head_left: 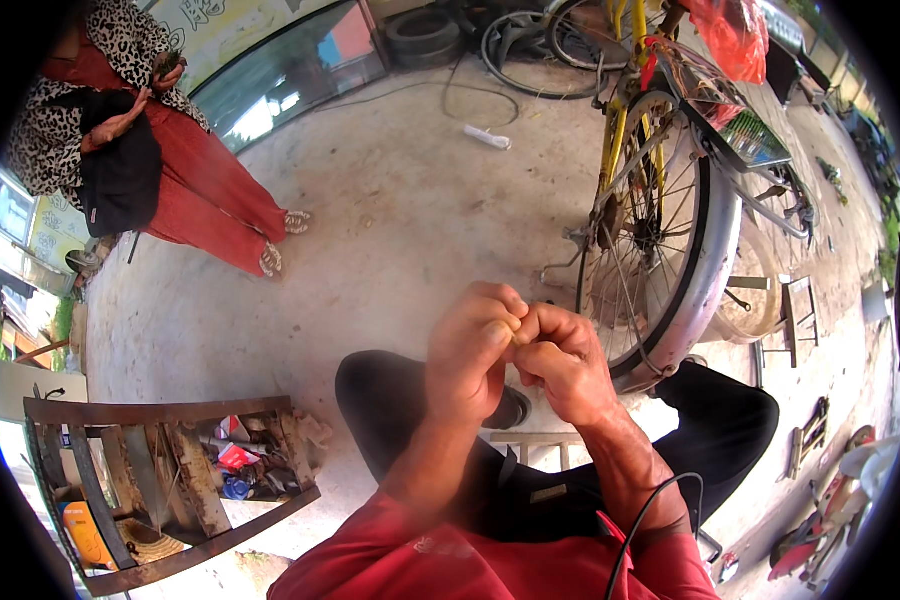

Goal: The person manipulates the spokes and rim of a bicycle wheel, using a small tool to tighten or adjust parts and later picking up items from a workbench.

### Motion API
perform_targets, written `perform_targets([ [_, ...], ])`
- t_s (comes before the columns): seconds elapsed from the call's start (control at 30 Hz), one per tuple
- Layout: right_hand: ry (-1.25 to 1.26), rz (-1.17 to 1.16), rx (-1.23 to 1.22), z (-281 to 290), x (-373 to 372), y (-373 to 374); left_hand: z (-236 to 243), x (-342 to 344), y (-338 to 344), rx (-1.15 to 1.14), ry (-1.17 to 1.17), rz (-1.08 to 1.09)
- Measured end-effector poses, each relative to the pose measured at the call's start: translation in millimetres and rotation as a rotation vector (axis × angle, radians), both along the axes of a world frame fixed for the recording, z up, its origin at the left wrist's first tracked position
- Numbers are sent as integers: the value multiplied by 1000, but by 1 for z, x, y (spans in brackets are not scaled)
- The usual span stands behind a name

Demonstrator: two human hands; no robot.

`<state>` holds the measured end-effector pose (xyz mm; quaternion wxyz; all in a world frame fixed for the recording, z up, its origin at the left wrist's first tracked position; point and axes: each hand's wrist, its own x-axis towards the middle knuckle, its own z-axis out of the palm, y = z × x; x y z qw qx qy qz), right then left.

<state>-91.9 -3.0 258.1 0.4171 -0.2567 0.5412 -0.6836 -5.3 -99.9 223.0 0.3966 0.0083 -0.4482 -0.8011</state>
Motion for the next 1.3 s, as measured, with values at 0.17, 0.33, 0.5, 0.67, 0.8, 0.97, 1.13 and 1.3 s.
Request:
perform_targets([
  [0.17,-10,201,40,-2,1,3,-1,0,-10,249,93,-68],
  [0.33,-266,153,-23,-6,6,-4,-1,3,-16,113,72,-54],
  [0.5,-287,138,-89,9,4,-11,3,11,-19,43,9,48],
  [0.67,-330,82,-68,13,7,-21,2,15,-25,-160,-58,109],
  [0.8,-294,110,-126,2,10,-27,5,19,-27,-325,-116,231],
  [0.97,-224,19,-68,-1,19,-39,11,21,-28,-438,-167,318],
  [1.13,-146,7,-56,-3,19,-44,8,20,-28,-344,-147,299],
  [1.3,-106,102,-4,-6,16,-42,9,23,-28,-326,-140,316],
])
